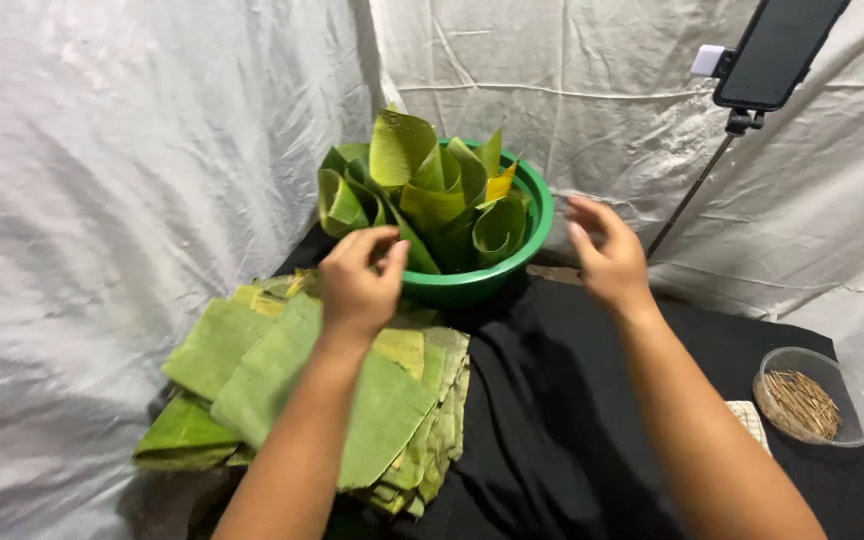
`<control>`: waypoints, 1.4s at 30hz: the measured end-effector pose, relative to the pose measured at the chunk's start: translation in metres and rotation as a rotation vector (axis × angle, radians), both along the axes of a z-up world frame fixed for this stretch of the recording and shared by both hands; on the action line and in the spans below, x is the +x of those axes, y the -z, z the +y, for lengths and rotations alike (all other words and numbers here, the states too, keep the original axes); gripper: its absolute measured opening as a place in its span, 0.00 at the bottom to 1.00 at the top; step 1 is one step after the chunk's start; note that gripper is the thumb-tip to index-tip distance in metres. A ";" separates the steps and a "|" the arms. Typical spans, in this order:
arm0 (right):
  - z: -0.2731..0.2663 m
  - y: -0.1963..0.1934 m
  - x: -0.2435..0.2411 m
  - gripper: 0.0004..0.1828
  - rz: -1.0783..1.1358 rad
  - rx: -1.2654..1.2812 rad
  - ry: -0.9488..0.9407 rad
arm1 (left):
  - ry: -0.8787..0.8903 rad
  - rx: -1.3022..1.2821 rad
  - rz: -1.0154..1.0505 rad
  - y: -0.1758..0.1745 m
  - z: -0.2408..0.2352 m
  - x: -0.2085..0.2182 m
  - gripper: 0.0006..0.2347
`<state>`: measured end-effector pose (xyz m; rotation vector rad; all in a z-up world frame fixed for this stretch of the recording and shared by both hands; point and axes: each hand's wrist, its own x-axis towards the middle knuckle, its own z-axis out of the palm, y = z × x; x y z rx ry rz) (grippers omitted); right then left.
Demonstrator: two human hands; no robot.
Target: Cleaning banana leaves with a cloth and folding them into cone shapes for food preparation.
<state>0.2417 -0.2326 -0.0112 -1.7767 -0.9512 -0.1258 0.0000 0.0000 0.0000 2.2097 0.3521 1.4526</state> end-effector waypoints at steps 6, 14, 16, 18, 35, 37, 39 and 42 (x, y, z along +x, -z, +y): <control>-0.024 0.098 -0.076 0.08 0.124 -0.057 0.165 | -0.326 -0.094 0.363 0.074 0.053 -0.127 0.10; 0.056 0.072 -0.239 0.33 0.010 -0.739 -0.072 | -0.407 -0.432 1.046 0.075 0.053 -0.194 0.33; 0.062 0.071 -0.250 0.42 0.003 -0.891 -0.072 | -0.376 -0.442 1.044 0.073 0.054 -0.197 0.34; 0.064 0.072 -0.252 0.43 -0.017 -0.929 -0.004 | -0.380 -0.425 0.998 0.071 0.057 -0.195 0.36; -0.005 0.058 -0.232 0.09 0.152 0.181 0.082 | -0.367 -0.211 0.572 0.057 0.016 -0.204 0.11; -0.037 0.046 -0.215 0.09 0.194 0.246 0.114 | -0.300 -0.286 0.581 0.046 -0.018 -0.196 0.13; -0.077 0.040 -0.191 0.09 0.197 0.248 0.211 | -0.171 -0.296 0.539 0.046 -0.054 -0.180 0.11; -0.139 0.044 -0.140 0.07 0.265 0.279 0.304 | 0.019 -0.356 0.474 0.049 -0.122 -0.131 0.13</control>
